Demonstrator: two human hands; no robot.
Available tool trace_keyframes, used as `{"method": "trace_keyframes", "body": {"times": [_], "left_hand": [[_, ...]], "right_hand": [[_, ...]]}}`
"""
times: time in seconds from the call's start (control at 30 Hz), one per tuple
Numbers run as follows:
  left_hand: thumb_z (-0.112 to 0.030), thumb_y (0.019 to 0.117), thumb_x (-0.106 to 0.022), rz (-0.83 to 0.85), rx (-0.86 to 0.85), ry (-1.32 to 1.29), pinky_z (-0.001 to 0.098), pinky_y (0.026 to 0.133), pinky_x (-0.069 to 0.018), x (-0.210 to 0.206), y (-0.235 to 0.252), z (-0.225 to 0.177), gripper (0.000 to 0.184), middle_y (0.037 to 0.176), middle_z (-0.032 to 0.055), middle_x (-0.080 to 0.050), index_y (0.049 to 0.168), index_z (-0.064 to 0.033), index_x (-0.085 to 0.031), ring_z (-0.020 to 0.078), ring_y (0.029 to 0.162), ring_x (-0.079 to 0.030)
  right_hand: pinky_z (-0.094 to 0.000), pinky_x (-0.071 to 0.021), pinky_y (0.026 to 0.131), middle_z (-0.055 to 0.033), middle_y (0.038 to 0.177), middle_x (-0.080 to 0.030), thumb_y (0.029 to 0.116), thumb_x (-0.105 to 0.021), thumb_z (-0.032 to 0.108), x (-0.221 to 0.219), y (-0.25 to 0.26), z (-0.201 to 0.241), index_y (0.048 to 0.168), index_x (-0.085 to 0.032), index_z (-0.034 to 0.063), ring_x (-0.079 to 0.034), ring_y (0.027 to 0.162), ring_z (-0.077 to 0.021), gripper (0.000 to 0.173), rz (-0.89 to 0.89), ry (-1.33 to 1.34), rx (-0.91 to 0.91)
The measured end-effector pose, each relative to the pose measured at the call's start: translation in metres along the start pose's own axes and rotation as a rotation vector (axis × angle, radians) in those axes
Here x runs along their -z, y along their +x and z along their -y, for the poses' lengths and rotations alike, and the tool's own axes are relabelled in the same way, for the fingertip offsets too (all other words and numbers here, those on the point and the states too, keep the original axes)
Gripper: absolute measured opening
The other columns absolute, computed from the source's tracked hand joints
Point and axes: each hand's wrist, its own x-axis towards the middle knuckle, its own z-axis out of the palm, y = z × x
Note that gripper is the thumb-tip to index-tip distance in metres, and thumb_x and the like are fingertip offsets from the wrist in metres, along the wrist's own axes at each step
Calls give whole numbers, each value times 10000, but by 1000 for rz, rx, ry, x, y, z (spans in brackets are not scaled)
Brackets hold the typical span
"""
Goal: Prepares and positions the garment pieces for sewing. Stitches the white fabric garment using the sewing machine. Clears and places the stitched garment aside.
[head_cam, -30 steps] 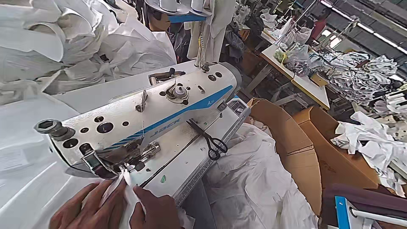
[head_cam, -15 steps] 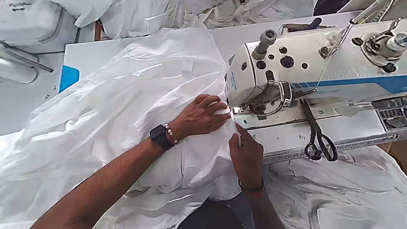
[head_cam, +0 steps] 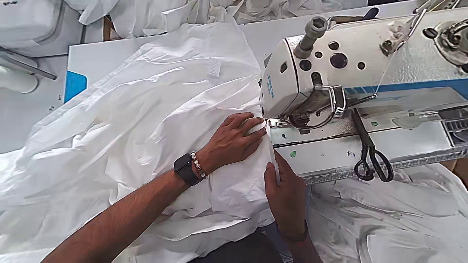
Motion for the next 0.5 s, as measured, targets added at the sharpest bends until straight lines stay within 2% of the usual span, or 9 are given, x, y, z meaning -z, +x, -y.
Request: {"method": "trace_keyframes", "body": {"times": [0.07, 0.13, 0.2, 0.3, 0.5], "left_hand": [[-289, 1042, -477, 2, 19, 49, 445, 1168, -355, -1, -1, -8, 358, 1426, 46, -613, 1297, -213, -718, 273, 1392, -482], [-238, 1030, -459, 13, 140, 56, 447, 1174, -348, -5, -3, -29, 379, 1476, 62, -575, 1325, -191, -693, 293, 1423, -450], [-241, 1024, -431, 20, 228, 27, 456, 1187, -334, -8, -6, -37, 421, 1528, 60, -526, 1376, -219, -660, 301, 1457, -408], [-291, 1033, -452, 16, 136, 5, 481, 1177, -322, -5, -7, -21, 396, 1498, 53, -554, 1350, -239, -684, 303, 1434, -422], [-362, 1039, -510, -18, -44, -6, 450, 1111, -361, 2, 4, 6, 330, 1370, 30, -647, 1234, -263, -757, 259, 1313, -519]], "right_hand": [[-274, -457, 421, 0, 622, -651, 966, -562, 164, -5, 7, -2, 1277, -705, 2, -531, 446, -72, 378, -10, -23, 11], [-307, -470, 429, -15, 628, -663, 969, -566, 168, -10, 11, -3, 1293, -699, 9, -557, 452, -105, 385, -5, -55, -5], [-309, -479, 435, -16, 647, -679, 971, -565, 170, -9, 10, -3, 1310, -693, 17, -568, 460, -104, 393, 9, -75, -4], [-265, -437, 405, 24, 606, -630, 969, -562, 172, -2, 1, 0, 1334, -679, 14, -495, 427, -59, 415, 31, -60, -1], [-244, -405, 381, 43, 595, -624, 945, -563, 159, 13, -11, 8, 1314, -696, 24, -466, 409, -29, 416, 25, -66, 17]]}}
